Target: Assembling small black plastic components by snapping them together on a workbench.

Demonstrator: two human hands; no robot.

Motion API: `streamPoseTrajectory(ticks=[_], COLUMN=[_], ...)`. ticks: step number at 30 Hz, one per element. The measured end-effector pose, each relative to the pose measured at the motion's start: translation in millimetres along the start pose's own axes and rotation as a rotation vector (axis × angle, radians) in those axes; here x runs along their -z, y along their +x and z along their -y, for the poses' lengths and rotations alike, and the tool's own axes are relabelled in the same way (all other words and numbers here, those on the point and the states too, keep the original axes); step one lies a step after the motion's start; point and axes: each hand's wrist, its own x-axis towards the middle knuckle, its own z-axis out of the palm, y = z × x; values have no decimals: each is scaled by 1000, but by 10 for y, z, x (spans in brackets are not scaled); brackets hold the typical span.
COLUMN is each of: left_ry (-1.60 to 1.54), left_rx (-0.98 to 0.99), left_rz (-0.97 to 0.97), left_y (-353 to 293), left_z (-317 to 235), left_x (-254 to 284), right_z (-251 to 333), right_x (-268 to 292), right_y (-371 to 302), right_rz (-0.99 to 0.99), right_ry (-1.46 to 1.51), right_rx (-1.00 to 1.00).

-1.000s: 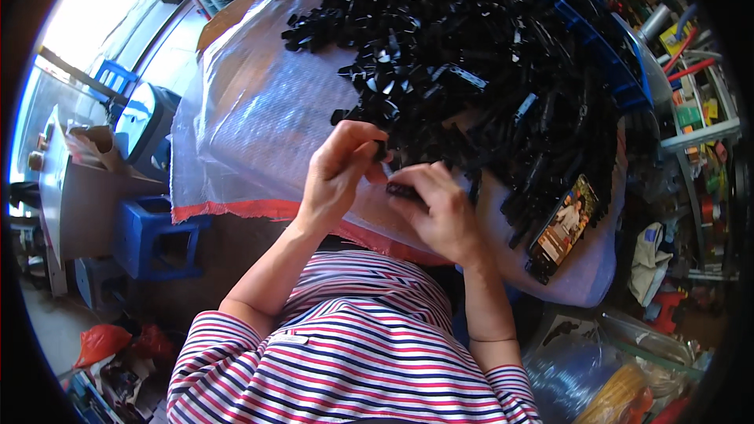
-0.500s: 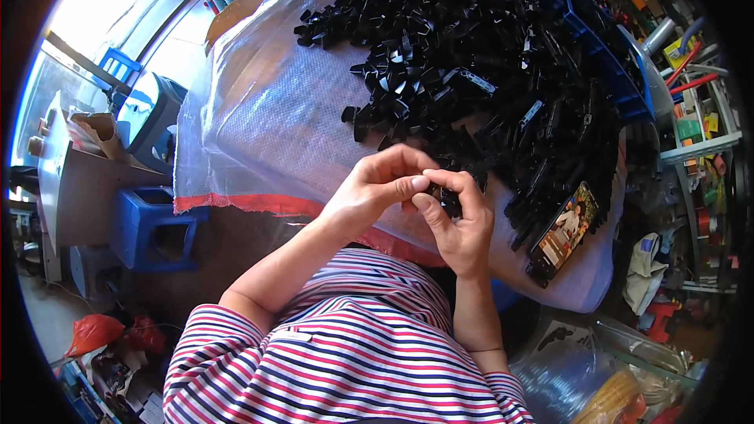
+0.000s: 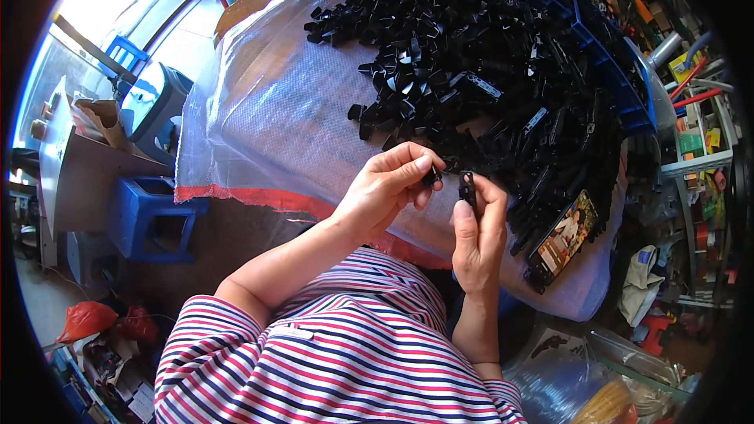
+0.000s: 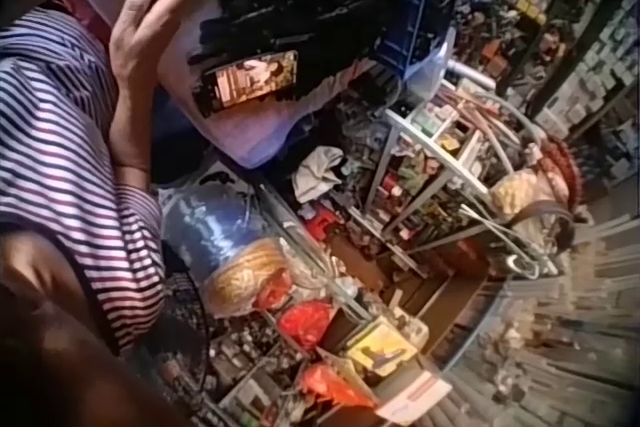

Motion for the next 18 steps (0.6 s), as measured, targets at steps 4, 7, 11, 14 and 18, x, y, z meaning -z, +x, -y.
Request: streamPoseTrajectory(ticks=[4, 7, 11, 14, 18], left_ry=[56, 85, 161, 310, 306], left_rx=[-64, -83, -160, -251, -243], left_rz=[-58, -86, -106, -131, -171], left_y=[5, 8, -14, -25, -30], left_z=[32, 51, 73, 85, 83], left_x=[-29, -39, -82, -98, -114], right_z=[-23, 49, -9, -27, -53], right_x=[27, 1, -28, -45, -70], right_y=[-23, -13, -8, -12, -13], right_rz=[65, 63, 56, 80, 64], right_ry=[7, 23, 9, 8, 16], right_rx=[6, -28, -57, -66, -28])
